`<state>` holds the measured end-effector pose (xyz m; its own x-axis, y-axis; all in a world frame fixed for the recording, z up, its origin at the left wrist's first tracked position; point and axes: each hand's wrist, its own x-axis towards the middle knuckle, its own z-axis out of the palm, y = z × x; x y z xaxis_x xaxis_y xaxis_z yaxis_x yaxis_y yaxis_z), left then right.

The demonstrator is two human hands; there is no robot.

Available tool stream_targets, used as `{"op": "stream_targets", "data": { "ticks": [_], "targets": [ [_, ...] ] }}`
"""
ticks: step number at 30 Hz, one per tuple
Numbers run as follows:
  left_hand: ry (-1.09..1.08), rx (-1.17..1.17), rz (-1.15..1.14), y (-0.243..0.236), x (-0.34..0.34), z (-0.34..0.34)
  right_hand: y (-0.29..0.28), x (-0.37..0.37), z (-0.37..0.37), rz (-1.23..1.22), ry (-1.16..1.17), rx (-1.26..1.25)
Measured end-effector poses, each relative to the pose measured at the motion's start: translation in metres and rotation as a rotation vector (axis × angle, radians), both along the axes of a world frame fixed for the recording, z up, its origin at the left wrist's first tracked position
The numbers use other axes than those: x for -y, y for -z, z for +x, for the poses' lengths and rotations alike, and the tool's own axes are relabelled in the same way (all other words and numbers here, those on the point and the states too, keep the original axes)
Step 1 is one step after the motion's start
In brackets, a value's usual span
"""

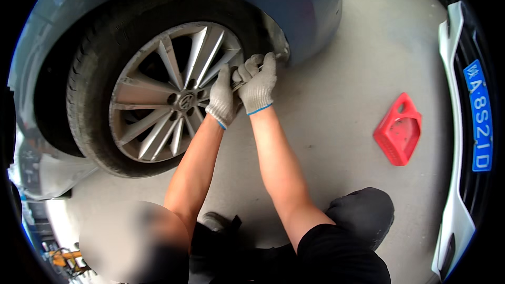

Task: The person uses a screwdriver to remove screws from the front bumper and the wheel arch area of a car. They work on the front bumper first, then move to the wheel arch, removing multiple screws from the plastic liner.

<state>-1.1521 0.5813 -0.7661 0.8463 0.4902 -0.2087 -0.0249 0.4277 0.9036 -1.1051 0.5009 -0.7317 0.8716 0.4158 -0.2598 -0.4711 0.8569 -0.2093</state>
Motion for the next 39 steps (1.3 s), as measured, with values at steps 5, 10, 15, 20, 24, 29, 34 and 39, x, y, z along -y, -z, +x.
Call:
{"op": "stream_targets", "data": {
  "ticks": [5, 10, 15, 20, 24, 29, 34, 39],
  "targets": [
    [-0.074, -0.049, 0.062, -0.01, -0.003, -0.002, -0.021, -0.007, -0.009, -0.266, -0.051, -0.235],
    [-0.001, -0.003, -0.244, -0.027, 0.01, -0.001, -0.019, -0.013, -0.002, -0.197, 0.034, -0.276],
    [-0.012, 0.036, -0.241, -0.014, 0.009, 0.007, -0.002, 0.004, -0.002, 0.073, -0.098, -0.016],
    [-0.093, 0.026, -0.233, 0.015, 0.002, 0.011, -0.017, -0.002, -0.008, -0.371, 0.002, -0.21],
    [-0.032, 0.057, -0.312, 0.0, 0.011, 0.012, 0.0, -0.008, 0.005, -0.139, 0.02, -0.117],
    [-0.044, 0.038, -0.305, -0.008, 0.005, 0.01, 0.01, 0.0, 0.005, 0.147, -0.146, 0.088],
    [-0.11, -0.005, -0.262, 0.005, 0.002, 0.005, -0.013, -0.011, -0.003, -0.298, 0.041, -0.226],
    [-0.009, 0.049, -0.284, -0.003, 0.007, 0.01, 0.029, 0.003, 0.014, 0.316, -0.174, 0.143]
  ]
}}
